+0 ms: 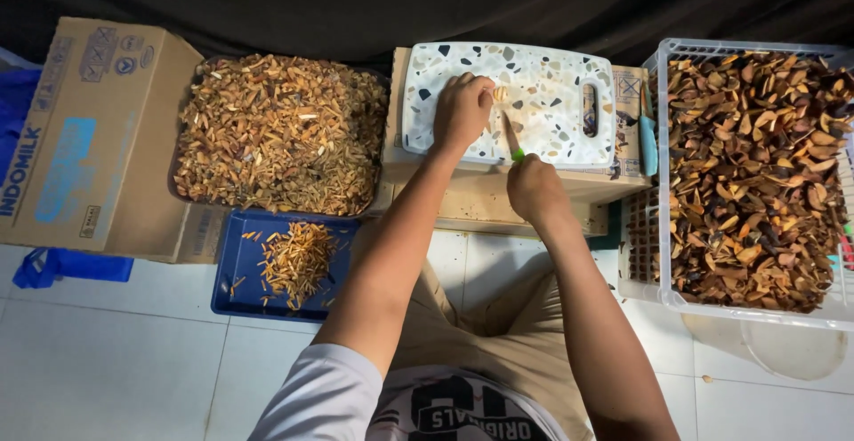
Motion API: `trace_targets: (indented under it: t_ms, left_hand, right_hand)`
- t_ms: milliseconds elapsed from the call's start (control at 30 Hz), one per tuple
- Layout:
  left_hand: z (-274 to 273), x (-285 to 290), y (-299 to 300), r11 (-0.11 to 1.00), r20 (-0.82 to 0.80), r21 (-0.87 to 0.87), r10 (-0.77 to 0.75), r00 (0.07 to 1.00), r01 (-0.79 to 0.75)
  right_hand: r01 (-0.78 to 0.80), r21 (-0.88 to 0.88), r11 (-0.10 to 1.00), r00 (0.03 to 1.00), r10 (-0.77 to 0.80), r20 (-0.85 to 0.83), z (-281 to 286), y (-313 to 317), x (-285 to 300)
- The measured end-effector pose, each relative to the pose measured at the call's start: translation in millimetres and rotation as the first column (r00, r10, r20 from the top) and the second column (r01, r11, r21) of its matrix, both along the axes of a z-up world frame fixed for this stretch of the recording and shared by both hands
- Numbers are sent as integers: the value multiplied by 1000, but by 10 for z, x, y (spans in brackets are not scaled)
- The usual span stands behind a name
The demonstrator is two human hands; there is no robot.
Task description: Cutting dried plant material into smaller pieces using a knife on a cutting board at a ground-level workspace.
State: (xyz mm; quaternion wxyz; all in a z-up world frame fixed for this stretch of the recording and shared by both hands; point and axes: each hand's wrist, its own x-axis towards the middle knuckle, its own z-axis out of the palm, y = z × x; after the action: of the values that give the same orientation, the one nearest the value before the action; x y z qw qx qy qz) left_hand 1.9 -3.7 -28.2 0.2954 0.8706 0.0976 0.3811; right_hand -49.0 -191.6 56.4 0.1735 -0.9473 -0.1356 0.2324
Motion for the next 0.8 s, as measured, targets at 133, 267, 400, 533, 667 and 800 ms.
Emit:
trace_targets:
  t_ms: [133, 267, 400, 533, 667, 800]
  left_hand:
    - [14, 13, -17, 998, 11, 55, 40, 999, -41]
    - [159, -59, -35, 996, -32, 84, 23, 999, -21]
    - [183, -49, -41, 998, -76, 55, 17, 997, -13]
    - [178, -53, -51, 999, -101, -37, 11, 995, -14]
    - [192, -52, -48, 999, -114, -44, -9, 993, 4]
    - [195, -42, -43, 998, -115, -58, -4, 993, -3]
  right_hand:
    - [46, 112, 993, 998, -51, 36, 377, 29, -98]
    - [56, 126, 990, 996, -64, 61, 16, 85, 144]
    - [41, 136, 990, 997, -49, 54, -321, 147, 341]
    - [30, 127, 991, 996, -40, 76, -422, 187, 448]
    - [44, 109, 993, 998, -49, 45, -266, 224, 427]
    - [62, 115, 991, 996, -69, 61, -321, 207, 469]
